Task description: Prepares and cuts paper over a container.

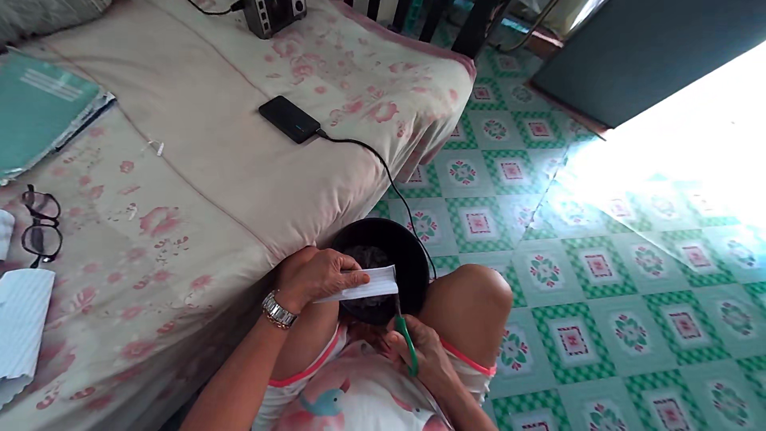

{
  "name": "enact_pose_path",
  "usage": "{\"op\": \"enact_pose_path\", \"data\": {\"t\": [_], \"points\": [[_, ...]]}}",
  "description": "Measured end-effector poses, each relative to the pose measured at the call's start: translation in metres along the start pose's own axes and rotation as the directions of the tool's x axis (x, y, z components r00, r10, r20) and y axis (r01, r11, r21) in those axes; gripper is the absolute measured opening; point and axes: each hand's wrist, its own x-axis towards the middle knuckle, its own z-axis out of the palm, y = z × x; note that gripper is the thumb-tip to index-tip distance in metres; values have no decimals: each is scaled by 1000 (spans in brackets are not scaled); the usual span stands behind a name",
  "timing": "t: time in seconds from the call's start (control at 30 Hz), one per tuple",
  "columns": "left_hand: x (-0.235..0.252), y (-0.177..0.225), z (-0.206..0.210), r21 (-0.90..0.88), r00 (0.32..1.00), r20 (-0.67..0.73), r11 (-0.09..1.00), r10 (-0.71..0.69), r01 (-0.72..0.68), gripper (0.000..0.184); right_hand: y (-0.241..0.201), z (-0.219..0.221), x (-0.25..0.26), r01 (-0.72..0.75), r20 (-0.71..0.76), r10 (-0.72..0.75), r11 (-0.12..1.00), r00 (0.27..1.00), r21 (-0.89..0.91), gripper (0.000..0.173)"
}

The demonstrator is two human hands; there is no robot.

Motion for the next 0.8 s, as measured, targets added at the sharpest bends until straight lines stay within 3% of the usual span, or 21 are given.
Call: {"op": "enact_pose_path", "data": {"t": [0.1, 0.3, 0.6, 0.8], "points": [[0, -4, -1, -9, 998, 30, 998, 56, -56, 22, -1, 0, 1, 3, 26, -3, 1000, 1000, 4, 37], [0, -5, 0, 2, 996, 44, 997, 76, -76, 24, 3, 5, 1, 76, -49, -75, 997, 996, 15, 24], [1, -3, 0, 67, 996, 56, 995, 70, -74, 27, 4, 8, -2, 30, -94, -26, 998, 995, 47, 14], [-1, 3, 2, 145, 981, 40, 970, 190, -194, 35, 2, 7, -9, 54, -85, -53, 998, 995, 10, 20]]}}
